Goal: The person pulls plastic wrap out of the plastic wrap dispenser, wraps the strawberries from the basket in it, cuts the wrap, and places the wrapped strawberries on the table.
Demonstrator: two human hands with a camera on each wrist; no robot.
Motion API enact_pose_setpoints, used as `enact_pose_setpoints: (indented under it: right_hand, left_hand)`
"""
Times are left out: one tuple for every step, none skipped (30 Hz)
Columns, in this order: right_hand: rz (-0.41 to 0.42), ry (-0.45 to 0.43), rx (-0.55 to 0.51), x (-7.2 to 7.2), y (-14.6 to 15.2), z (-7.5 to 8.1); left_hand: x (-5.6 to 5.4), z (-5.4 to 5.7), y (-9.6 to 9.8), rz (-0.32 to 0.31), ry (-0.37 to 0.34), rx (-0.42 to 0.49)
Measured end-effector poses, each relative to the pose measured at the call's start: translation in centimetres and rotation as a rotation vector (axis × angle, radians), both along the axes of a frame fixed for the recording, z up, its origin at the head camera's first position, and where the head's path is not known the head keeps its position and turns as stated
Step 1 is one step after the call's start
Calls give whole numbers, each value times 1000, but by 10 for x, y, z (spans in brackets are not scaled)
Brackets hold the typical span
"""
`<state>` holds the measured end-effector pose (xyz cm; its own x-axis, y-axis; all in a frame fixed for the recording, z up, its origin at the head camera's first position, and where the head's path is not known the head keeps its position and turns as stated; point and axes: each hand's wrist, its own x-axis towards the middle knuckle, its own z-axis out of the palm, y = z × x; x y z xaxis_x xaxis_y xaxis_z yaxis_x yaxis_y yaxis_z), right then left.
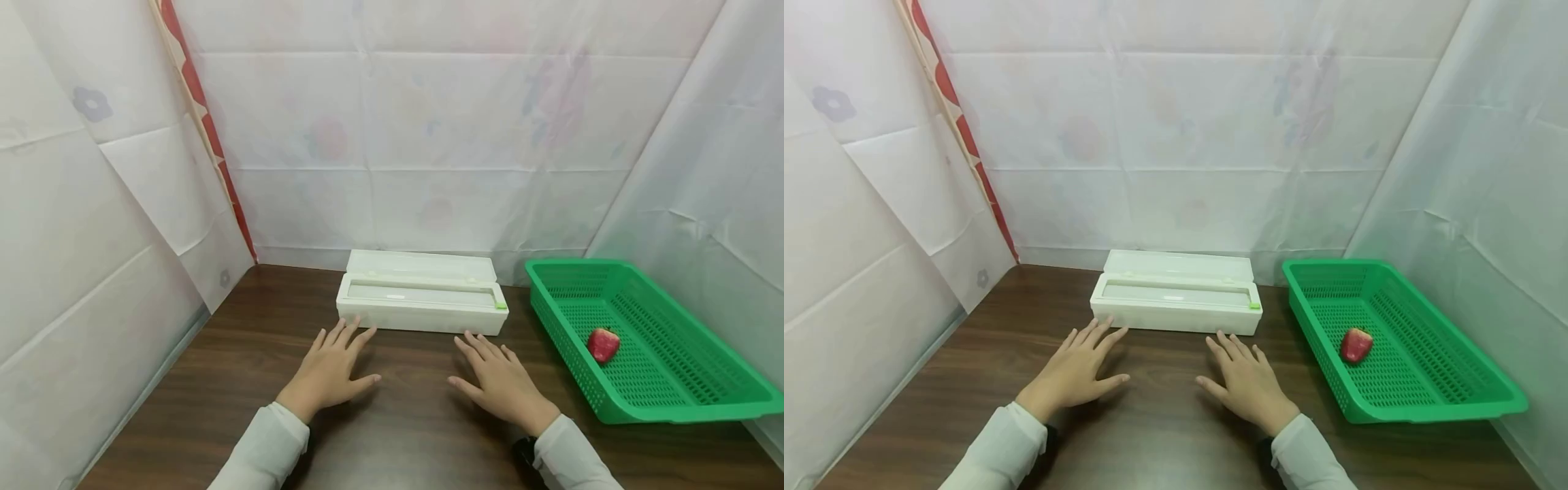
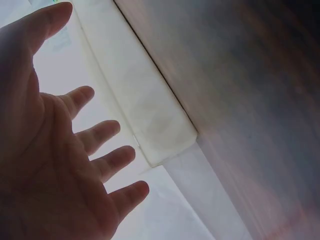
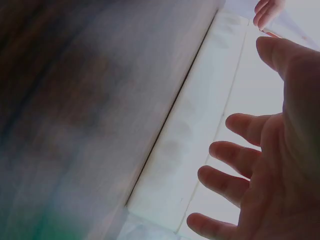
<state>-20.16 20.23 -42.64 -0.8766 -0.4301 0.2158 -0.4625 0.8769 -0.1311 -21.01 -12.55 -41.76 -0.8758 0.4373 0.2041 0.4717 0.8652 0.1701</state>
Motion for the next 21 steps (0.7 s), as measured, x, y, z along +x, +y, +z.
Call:
enact_pose_setpoints:
  right_hand:
    - [-1, -2, -2, 0, 0, -1]
    - [-2, -2, -3, 0, 0, -1]
    - [-2, -1, -5, 0, 0, -1]
    - [-2, -1, -7, 0, 0, -1]
    - [-2, 1, -7, 0, 0, -1]
    - [-2, 1, -6, 0, 0, -1]
    - [-2, -1, -4, 0, 0, -1]
    - [-1, -2, -1, 0, 1, 0]
    - [0, -3, -2, 0, 1, 0]
    - [1, -3, -1, 0, 1, 1]
    - [2, 0, -1, 0, 1, 2]
    - [2, 2, -4, 0, 1, 3]
    - [4, 7, -8, -1, 2, 4]
    - [6, 14, -10, -1, 2, 5]
    - [7, 23, -13, -1, 3, 6]
    - [8, 32, -15, -1, 3, 7]
    - [10, 41, -18, -2, 4, 8]
    - [11, 52, -18, -2, 5, 8]
    - [12, 65, -17, -3, 6, 9]
    - [13, 80, -14, -4, 7, 10]
    - [15, 96, -11, -5, 7, 10]
  left_hand:
    - [0, 0, 0, -1, -4, 1]
    - [0, -1, -1, -1, -7, -1]
    - [0, -2, -1, -2, -7, 1]
    - [0, -2, -1, -2, -6, -1]
    - [0, -3, -1, -5, -6, 0]
    - [-1, -3, -1, -6, -9, -4]
    - [-1, -3, -1, -8, -11, -6]
    - [-1, -2, 0, -9, -12, -9]
    - [-1, -2, 0, -10, -15, -10]
    - [-2, -1, 0, -11, -16, -11]
    - [-2, 0, 1, -12, -14, -14]
    - [-3, 0, 1, -14, -10, -18]
    - [-4, 1, 1, -18, -4, -19]
    - [-4, 3, 0, -22, 3, -20]
    - [-5, 4, 0, -26, 9, -23]
    - [-6, 5, -1, -29, 20, -22]
    - [-7, 7, -1, -31, 33, -21]
    - [-8, 8, -2, -35, 46, -14]
    - [-9, 10, -3, -38, 64, -9]
    - [-11, 12, -4, -39, 83, -5]
    - [-12, 13, -5, -37, 102, 1]
